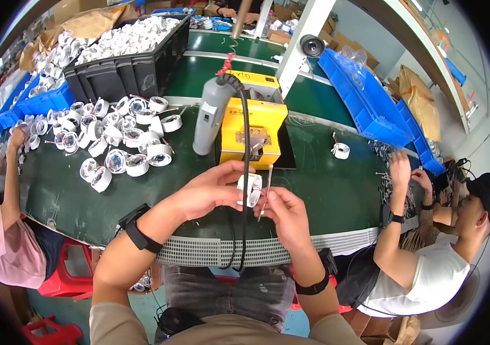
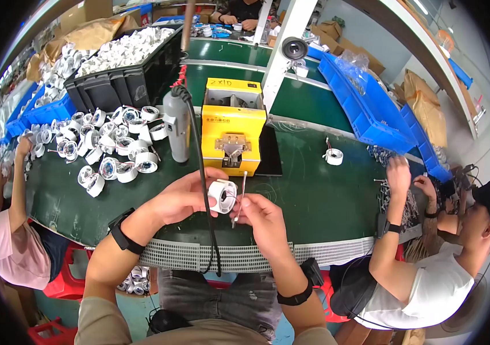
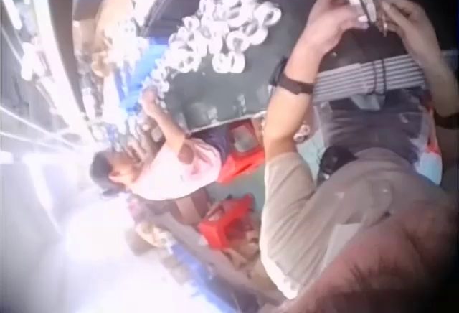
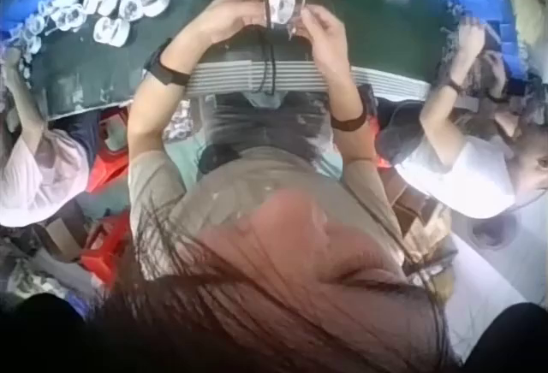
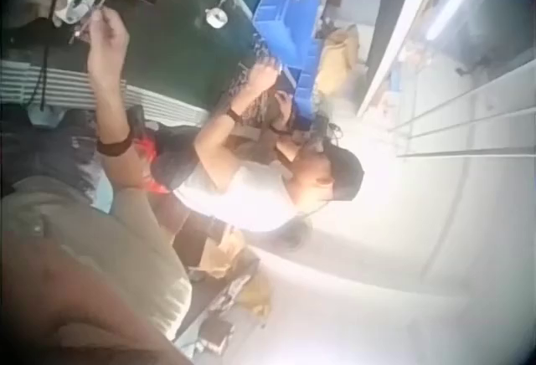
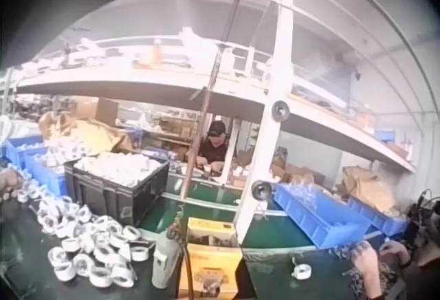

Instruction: The person assembles electronic components by picking up a white plastic housing, inserting a circuit board and wires, and securing them with an electric screwdriver. They repeat this process for several units, placing the tool back in its holder after each use.

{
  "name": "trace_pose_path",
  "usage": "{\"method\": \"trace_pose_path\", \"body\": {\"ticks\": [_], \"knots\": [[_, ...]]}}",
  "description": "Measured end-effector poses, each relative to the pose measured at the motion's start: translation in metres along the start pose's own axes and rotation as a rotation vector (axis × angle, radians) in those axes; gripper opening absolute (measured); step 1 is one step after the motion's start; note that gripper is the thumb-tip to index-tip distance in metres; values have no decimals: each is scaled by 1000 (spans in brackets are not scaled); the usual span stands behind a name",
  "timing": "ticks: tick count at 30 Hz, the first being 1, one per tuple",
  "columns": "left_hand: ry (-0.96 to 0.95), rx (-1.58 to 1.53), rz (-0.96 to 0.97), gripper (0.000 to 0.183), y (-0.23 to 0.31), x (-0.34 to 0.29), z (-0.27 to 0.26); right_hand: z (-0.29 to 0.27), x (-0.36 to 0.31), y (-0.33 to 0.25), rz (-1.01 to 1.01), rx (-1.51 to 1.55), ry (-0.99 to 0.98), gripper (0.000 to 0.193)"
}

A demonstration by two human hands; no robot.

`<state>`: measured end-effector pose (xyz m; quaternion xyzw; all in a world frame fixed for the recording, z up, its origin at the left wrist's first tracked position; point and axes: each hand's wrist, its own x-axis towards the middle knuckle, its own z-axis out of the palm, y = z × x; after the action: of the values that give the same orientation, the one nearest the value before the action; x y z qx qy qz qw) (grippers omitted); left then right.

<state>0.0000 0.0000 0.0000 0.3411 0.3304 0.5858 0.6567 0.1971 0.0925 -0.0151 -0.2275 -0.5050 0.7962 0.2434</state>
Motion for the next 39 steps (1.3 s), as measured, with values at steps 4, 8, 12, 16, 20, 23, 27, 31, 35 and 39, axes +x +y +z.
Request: {"method": "trace_pose_path", "body": {"ticks": [4, 8, 12, 16, 20, 23, 27, 31, 35, 39], "knots": [[-12, 58, -17, 62, 1, 0, 5, -1, -2, -1, -195, -283, 70, 15], [-2, -33, -58, 58, 3, 2, 10, -7, -2, -1, -180, -158, -4, 11], [-44, -105, -91, 57, -1, 4, 1, 3, -4, -11, -331, -498, -66, 12], [-30, -97, -121, 58, -3, 3, 7, 3, -1, -5, -277, -574, 27, 12], [-37, -96, -109, 57, -4, 4, 8, 8, -4, -11, -529, -766, 79, 11], [-44, -89, -119, 54, -6, 4, 8, 14, -6, -17, -616, -906, 99, 11], [-23, -126, -119, 48, -9, 6, 11, 18, -3, -14, -353, -693, 186, 14], [71, -154, 23, 41, -12, 8, 6, 25, -9, -19, -605, -829, 331, 17], [85, -157, 95, 40, -15, 8, 4, 9, -11, -20, -952, -1153, 289, 19], [-19, -94, 80, 41, -16, 8, 8, 17, -8, -18, -331, -372, 243, 18]]}}
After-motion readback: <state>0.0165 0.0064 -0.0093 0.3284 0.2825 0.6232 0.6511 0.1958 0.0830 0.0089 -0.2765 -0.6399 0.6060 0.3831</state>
